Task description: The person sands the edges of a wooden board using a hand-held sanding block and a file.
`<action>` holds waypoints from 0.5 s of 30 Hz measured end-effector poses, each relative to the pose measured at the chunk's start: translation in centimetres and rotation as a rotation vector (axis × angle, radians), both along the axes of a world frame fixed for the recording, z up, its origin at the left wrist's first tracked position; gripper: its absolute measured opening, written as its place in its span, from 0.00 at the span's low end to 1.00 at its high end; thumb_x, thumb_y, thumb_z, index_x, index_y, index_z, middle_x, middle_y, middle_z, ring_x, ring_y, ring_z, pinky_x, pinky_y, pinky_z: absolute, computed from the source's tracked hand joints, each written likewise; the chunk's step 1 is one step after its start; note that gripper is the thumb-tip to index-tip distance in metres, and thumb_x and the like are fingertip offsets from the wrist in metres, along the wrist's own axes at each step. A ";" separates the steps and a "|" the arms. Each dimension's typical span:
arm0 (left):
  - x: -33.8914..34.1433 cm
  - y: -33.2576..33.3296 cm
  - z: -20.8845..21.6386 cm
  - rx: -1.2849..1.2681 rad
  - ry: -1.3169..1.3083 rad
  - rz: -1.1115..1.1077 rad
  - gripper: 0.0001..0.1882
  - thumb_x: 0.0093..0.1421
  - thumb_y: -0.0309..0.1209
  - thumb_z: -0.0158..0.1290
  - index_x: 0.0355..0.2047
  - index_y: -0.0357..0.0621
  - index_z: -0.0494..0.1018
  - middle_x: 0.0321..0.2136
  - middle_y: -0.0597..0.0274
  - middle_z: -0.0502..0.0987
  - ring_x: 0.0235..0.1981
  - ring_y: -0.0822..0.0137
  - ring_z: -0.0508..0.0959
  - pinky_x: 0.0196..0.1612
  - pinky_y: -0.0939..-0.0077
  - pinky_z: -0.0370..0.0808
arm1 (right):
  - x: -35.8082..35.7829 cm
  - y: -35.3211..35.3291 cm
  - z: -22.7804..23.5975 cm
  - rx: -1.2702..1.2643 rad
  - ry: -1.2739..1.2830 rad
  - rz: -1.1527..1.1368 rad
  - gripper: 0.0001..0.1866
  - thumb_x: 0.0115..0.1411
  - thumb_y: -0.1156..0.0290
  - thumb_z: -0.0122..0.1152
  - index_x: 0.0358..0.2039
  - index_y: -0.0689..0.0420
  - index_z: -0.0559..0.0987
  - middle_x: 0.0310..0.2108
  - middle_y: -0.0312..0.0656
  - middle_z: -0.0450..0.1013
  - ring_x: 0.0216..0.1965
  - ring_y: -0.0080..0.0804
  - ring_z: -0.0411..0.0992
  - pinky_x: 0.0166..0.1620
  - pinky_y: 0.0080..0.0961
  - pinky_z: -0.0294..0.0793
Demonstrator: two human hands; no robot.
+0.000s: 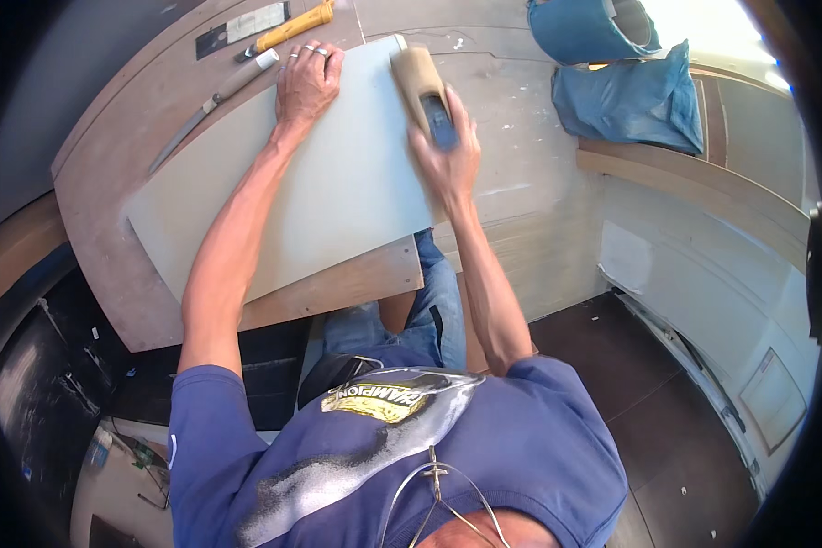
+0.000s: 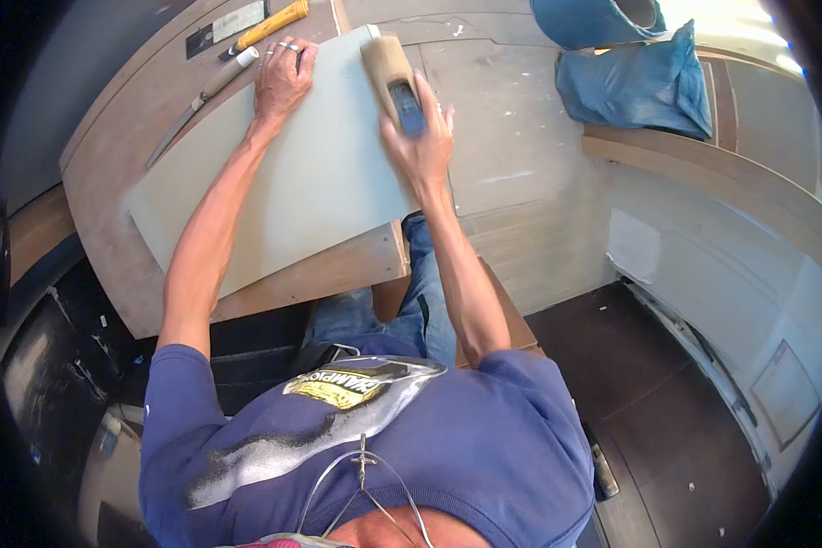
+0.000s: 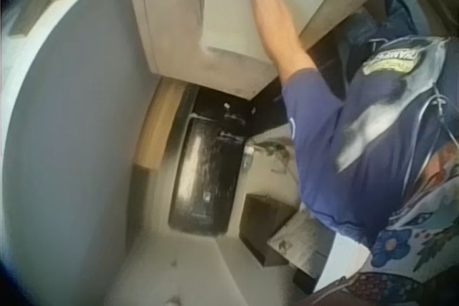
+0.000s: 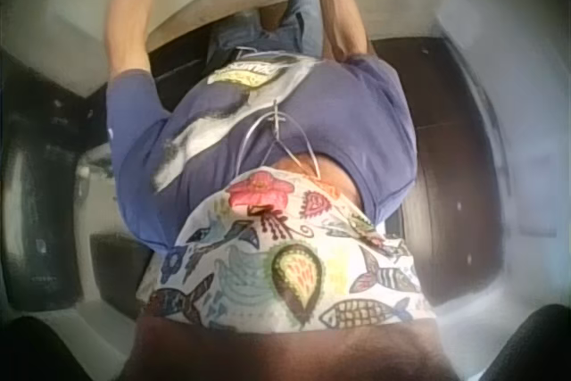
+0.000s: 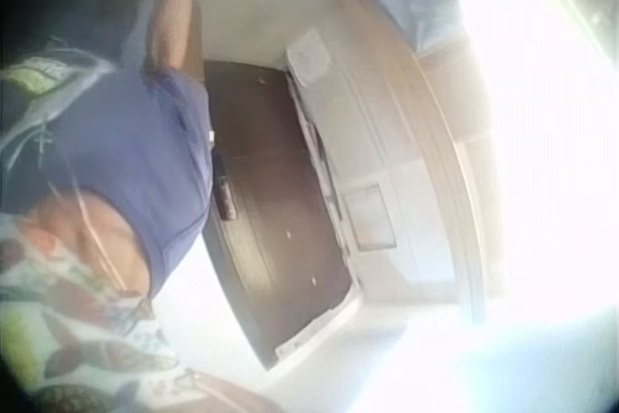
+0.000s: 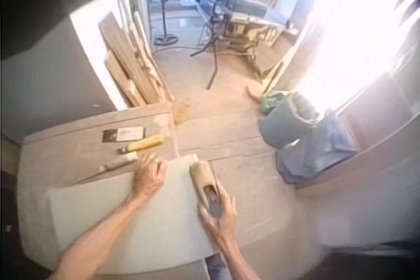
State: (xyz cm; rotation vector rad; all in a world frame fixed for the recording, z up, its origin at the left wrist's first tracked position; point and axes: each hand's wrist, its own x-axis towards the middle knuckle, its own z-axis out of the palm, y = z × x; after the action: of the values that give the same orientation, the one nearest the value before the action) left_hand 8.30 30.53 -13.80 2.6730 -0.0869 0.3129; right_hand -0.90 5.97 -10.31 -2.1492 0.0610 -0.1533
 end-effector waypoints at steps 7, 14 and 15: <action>0.5 -1.0 0.3 -0.015 0.005 -0.040 0.11 0.72 0.39 0.53 0.39 0.46 0.78 0.39 0.59 0.80 0.45 0.52 0.78 0.49 0.53 0.76 | 16.0 4.8 0.1 0.251 0.151 0.001 0.38 0.58 0.63 0.70 0.69 0.54 0.71 0.52 0.57 0.80 0.51 0.45 0.81 0.55 0.39 0.79; 0.1 0.0 -0.2 -0.016 -0.054 -0.028 0.11 0.71 0.40 0.52 0.40 0.49 0.80 0.40 0.59 0.81 0.47 0.52 0.80 0.49 0.52 0.77 | 9.7 -3.9 1.1 0.129 -0.124 -0.091 0.41 0.53 0.63 0.76 0.68 0.52 0.72 0.53 0.52 0.81 0.53 0.42 0.81 0.55 0.37 0.81; 0.2 0.3 -0.5 -0.028 -0.057 -0.036 0.11 0.71 0.40 0.52 0.41 0.49 0.80 0.40 0.59 0.81 0.47 0.52 0.80 0.49 0.52 0.77 | 7.9 -5.6 1.2 0.076 -0.129 -0.107 0.41 0.54 0.63 0.76 0.68 0.53 0.72 0.53 0.52 0.81 0.53 0.41 0.81 0.55 0.36 0.82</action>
State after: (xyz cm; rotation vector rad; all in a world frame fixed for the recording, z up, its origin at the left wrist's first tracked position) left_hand 8.51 30.78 -14.28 2.6321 -0.1470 0.3764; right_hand 6.96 0.37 -9.16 -2.0565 0.1051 -0.3456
